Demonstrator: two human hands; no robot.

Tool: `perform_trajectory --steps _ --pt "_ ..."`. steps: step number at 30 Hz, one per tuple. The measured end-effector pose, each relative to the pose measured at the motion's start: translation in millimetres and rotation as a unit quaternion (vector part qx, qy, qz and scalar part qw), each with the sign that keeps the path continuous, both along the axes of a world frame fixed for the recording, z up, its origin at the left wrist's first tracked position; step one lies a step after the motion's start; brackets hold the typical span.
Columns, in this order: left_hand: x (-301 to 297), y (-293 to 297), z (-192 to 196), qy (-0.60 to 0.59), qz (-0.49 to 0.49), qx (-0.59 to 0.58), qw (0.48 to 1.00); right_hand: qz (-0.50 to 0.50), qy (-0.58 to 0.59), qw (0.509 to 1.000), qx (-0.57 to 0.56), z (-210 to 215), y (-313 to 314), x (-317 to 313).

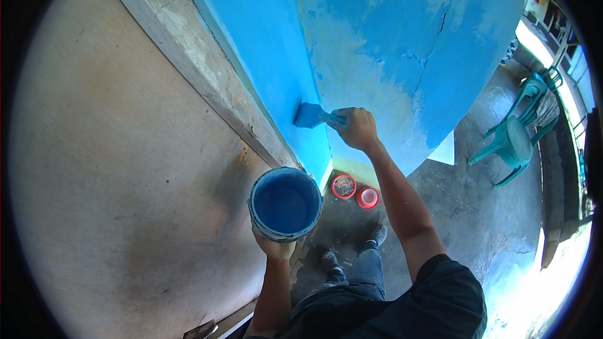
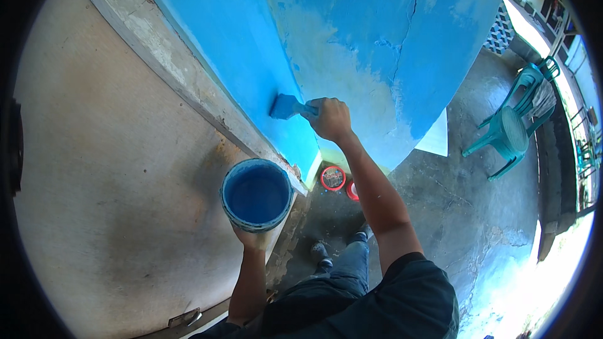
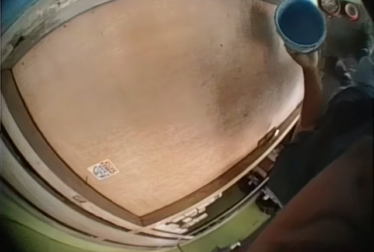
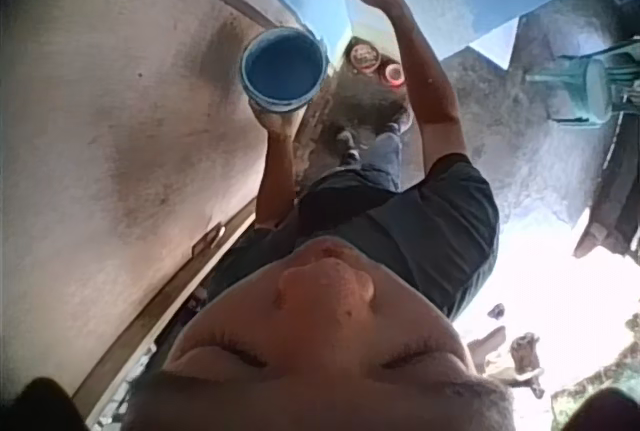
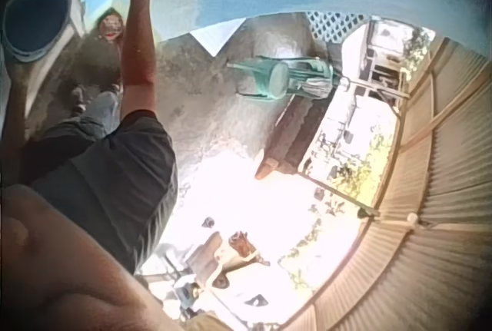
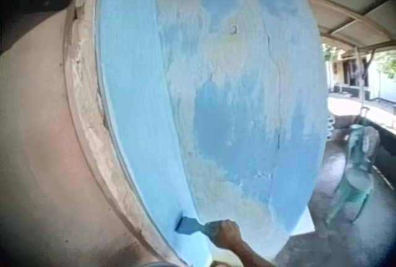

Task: The person paints an interior wall with blue paint using a paintbrush, dipping the brush into a bucket of blue paint.

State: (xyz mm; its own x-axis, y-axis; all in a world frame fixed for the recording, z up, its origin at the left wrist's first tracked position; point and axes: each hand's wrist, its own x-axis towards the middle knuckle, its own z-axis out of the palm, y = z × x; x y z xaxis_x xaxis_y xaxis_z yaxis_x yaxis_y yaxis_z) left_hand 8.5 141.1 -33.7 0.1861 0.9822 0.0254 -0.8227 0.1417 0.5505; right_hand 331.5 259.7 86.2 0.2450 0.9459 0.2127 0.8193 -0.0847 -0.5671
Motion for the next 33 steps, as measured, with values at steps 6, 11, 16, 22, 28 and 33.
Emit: perform_trajectory --steps 6,11,16,22,28,33 --pt "26 -3 14 -0.169 -0.106 -0.018 0.98 0.007 0.204 0.967 0.151 110 -45 14" --pt "34 -8 23 -0.24 -0.125 -0.059 0.961 -0.028 0.12 0.972 0.198 161 -104 27" --pt "43 5 33 -0.261 -0.156 -0.039 0.952 -0.036 0.204 0.962 0.176 183 -165 11" --pt "43 13 47 -0.247 -0.148 -0.003 0.958 0.046 0.131 0.984 0.108 206 -200 -26" --pt "27 15 63 -0.204 -0.109 -0.002 0.973 0.134 -0.031 0.99 0.017 226 -191 -81" --pt "-4 19 66 -0.182 -0.078 0.078 0.977 0.192 -0.064 0.978 0.056 214 -175 -113"
